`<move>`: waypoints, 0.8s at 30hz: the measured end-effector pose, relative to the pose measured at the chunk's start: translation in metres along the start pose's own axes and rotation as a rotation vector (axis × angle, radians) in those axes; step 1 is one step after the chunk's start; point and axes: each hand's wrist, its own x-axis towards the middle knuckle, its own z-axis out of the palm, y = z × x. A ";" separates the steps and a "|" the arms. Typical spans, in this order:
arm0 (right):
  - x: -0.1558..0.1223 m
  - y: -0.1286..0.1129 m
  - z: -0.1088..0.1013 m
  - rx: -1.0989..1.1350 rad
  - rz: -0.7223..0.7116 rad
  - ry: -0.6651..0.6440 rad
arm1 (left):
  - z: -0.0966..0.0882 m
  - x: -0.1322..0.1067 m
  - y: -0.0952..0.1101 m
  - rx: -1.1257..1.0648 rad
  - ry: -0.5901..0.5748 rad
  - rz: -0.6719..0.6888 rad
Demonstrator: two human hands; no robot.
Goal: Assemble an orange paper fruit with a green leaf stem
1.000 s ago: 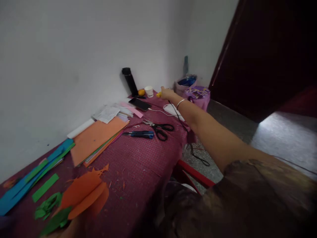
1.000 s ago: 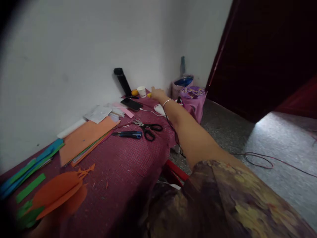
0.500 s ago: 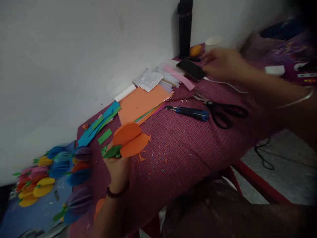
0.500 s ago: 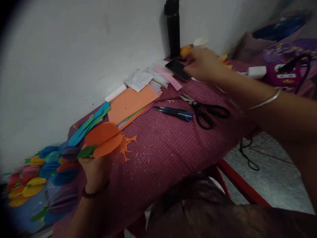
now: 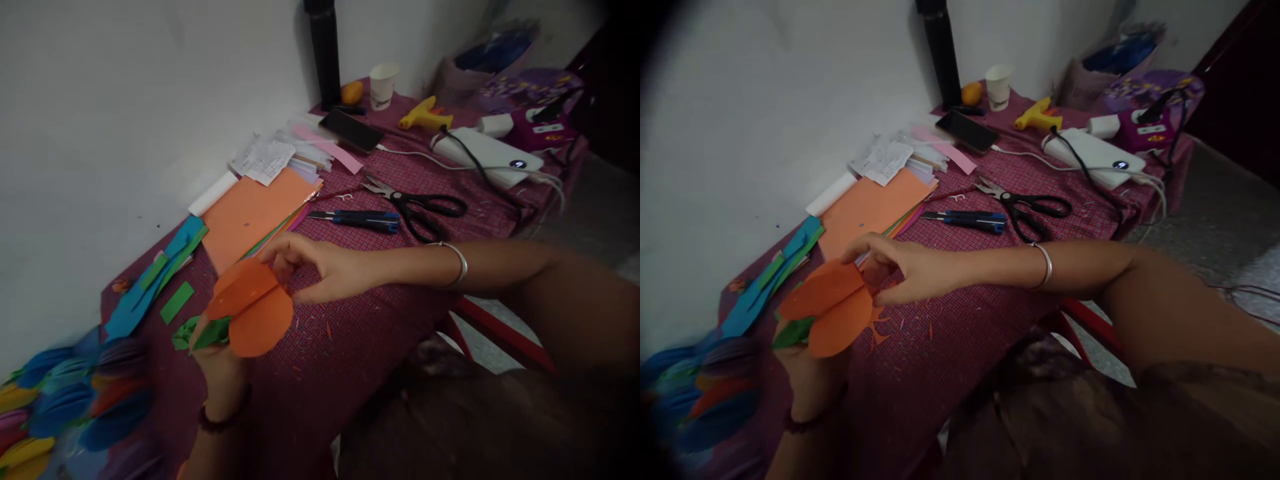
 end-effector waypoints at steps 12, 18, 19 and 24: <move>-0.013 0.016 0.008 0.131 0.134 0.204 | 0.013 -0.008 -0.010 -0.028 -0.066 -0.007; -0.012 0.017 0.007 0.122 0.178 0.205 | 0.022 -0.008 0.003 -0.053 -0.085 0.006; -0.012 0.018 0.007 0.131 0.190 0.198 | 0.023 -0.008 0.003 -0.056 -0.078 0.012; -0.013 0.019 0.008 0.158 0.240 0.193 | 0.025 -0.010 -0.003 -0.051 -0.053 0.058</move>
